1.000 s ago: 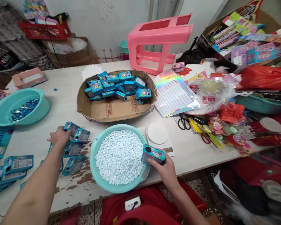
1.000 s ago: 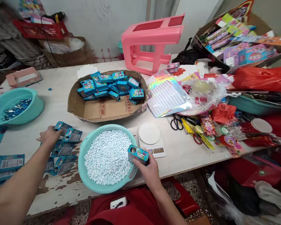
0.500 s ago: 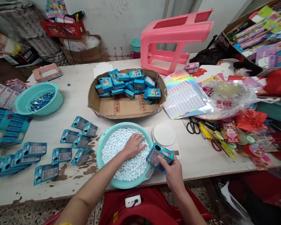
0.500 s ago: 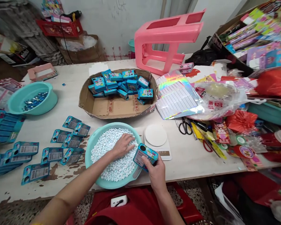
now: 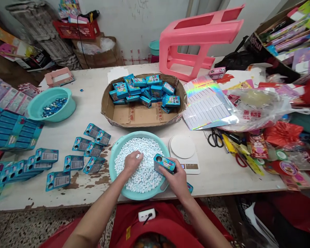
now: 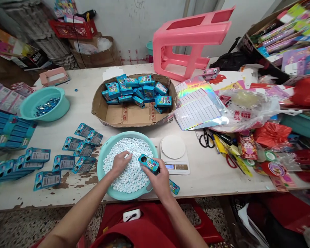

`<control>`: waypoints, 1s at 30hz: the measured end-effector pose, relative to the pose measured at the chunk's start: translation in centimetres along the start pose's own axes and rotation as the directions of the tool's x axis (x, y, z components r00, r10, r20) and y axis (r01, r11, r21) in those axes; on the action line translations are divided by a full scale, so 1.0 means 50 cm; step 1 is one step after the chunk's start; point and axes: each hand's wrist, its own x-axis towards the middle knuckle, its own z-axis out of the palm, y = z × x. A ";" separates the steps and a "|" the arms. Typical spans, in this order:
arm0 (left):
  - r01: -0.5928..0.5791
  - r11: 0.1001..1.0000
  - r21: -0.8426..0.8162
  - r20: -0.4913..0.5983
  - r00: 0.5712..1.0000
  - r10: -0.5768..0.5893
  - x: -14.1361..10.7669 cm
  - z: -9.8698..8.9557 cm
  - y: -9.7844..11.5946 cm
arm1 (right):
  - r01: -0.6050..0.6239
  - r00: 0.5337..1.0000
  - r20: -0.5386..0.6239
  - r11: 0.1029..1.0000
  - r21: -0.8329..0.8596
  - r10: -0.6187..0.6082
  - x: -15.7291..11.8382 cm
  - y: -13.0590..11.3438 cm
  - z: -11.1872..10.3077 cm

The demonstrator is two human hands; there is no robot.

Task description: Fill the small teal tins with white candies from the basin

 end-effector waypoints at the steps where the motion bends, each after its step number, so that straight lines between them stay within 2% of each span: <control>1: 0.022 1.000 -0.019 -0.008 1.000 -0.022 0.001 -0.001 0.008 | 0.063 0.998 0.025 0.997 -0.048 -0.062 0.004 0.000 0.008; 2: 0.050 0.996 -0.070 -0.017 0.999 -0.051 0.001 -0.002 0.021 | 0.130 0.991 0.054 0.987 -0.092 -0.125 0.007 0.000 0.015; 4: 0.106 0.952 -0.285 -0.019 0.993 -0.117 -0.008 -0.009 0.059 | 0.249 0.966 0.118 0.954 -0.164 -0.232 0.011 0.001 0.027; 5: 0.125 0.893 -0.432 -0.012 0.989 -0.144 -0.015 -0.013 0.082 | 0.296 0.951 0.153 0.935 -0.195 -0.269 0.012 0.001 0.033; 7: 0.134 0.704 -0.697 0.007 0.984 -0.180 -0.030 -0.021 0.127 | 0.359 0.926 0.216 0.901 -0.245 -0.310 0.010 0.001 0.046; 8: 0.122 0.614 -0.780 0.010 0.983 -0.183 -0.036 -0.023 0.146 | 0.377 0.917 0.240 0.887 -0.267 -0.318 0.008 0.000 0.052; 10: 0.093 0.517 -0.851 -0.002 0.984 -0.180 -0.045 -0.023 0.173 | 0.397 0.907 0.276 0.867 -0.301 -0.320 0.003 -0.001 0.065; 12: 0.074 0.472 -0.879 -0.015 0.983 -0.182 -0.048 -0.019 0.182 | 0.411 0.900 0.293 0.855 -0.317 -0.324 -0.002 -0.001 0.076; 18: 0.058 0.471 -0.880 -0.034 0.982 -0.185 -0.041 -0.015 0.176 | 0.418 0.898 0.279 0.856 -0.305 -0.339 -0.001 -0.005 0.080; 25: 0.041 0.490 -0.871 -0.038 0.988 -0.149 -0.042 -0.023 0.204 | 0.419 0.897 0.275 0.863 -0.283 -0.346 0.009 -0.029 0.067; 28: 0.055 0.539 -0.840 -0.031 0.988 -0.149 -0.040 -0.023 0.213 | 0.425 0.894 0.278 0.858 -0.287 -0.350 0.011 -0.037 0.065; 30: 0.038 0.573 -0.818 -0.064 0.986 -0.156 -0.038 -0.023 0.216 | 0.438 0.887 0.292 0.852 -0.287 -0.358 0.012 -0.040 0.065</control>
